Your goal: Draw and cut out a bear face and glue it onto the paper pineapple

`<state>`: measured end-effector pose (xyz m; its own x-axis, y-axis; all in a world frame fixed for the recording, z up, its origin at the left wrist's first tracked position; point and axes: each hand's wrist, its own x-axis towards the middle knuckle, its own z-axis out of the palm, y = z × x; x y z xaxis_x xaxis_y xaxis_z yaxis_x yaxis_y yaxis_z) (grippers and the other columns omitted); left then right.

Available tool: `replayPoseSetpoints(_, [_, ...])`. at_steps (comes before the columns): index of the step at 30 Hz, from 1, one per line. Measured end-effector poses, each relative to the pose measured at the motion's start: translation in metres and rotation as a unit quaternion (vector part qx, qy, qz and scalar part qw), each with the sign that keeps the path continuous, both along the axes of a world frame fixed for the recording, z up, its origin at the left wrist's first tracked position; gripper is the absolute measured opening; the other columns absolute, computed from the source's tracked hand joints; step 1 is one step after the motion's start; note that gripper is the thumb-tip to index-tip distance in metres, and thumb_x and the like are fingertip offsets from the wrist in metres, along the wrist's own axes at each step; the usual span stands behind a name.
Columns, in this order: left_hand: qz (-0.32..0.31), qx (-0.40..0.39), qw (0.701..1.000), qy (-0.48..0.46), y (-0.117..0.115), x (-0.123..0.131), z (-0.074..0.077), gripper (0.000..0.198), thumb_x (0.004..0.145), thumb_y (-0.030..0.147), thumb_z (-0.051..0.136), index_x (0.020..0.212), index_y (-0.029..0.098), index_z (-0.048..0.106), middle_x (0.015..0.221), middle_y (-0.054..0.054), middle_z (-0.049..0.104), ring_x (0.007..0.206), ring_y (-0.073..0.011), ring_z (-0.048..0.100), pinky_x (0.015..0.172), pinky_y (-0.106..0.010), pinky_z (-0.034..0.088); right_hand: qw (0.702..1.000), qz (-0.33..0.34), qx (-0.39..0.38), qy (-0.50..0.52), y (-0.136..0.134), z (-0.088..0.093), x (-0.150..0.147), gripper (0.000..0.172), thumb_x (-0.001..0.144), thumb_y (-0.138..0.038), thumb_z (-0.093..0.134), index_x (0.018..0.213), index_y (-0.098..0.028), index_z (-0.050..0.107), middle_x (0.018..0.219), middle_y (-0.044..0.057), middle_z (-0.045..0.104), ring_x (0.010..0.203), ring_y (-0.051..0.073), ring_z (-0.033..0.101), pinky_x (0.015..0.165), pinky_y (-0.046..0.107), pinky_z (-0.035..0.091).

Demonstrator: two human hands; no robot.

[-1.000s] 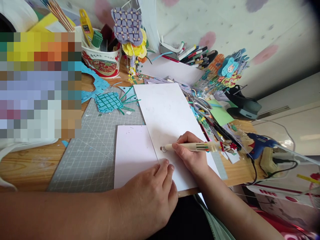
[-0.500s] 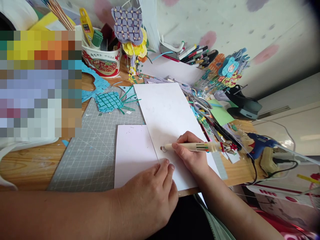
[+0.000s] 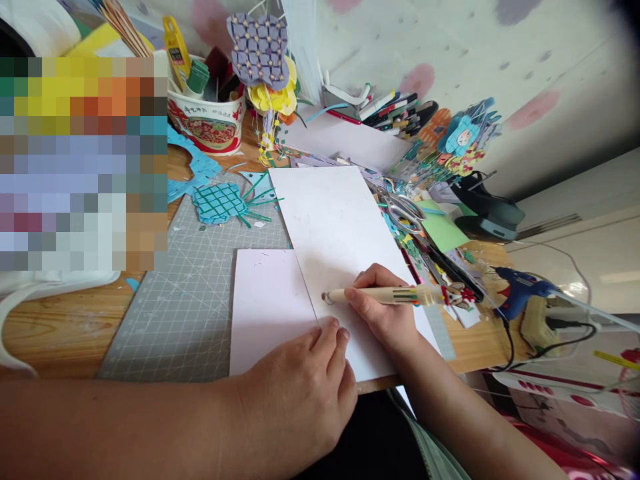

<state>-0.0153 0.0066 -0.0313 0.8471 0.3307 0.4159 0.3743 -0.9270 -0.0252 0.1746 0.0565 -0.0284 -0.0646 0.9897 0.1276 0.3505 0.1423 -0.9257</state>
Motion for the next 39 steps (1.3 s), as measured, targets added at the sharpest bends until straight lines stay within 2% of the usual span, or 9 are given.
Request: replayPoseSetpoints(39, [0.000,0.003,1.000,-0.002,0.0001,0.0008,0.0011,0.030,0.080,0.031,0.070,0.101,0.009,0.071,0.115,-0.025,0.069,0.108,-0.0377,0.066,0.087,-0.043,0.052,1.000,0.001,0.000,-0.019,-0.0005,0.0011,0.0020,0.020,0.076,-0.027,0.073,0.066,-0.021,0.057,0.058,-0.005,0.055,0.052,0.011,0.045,0.048,0.023,0.035])
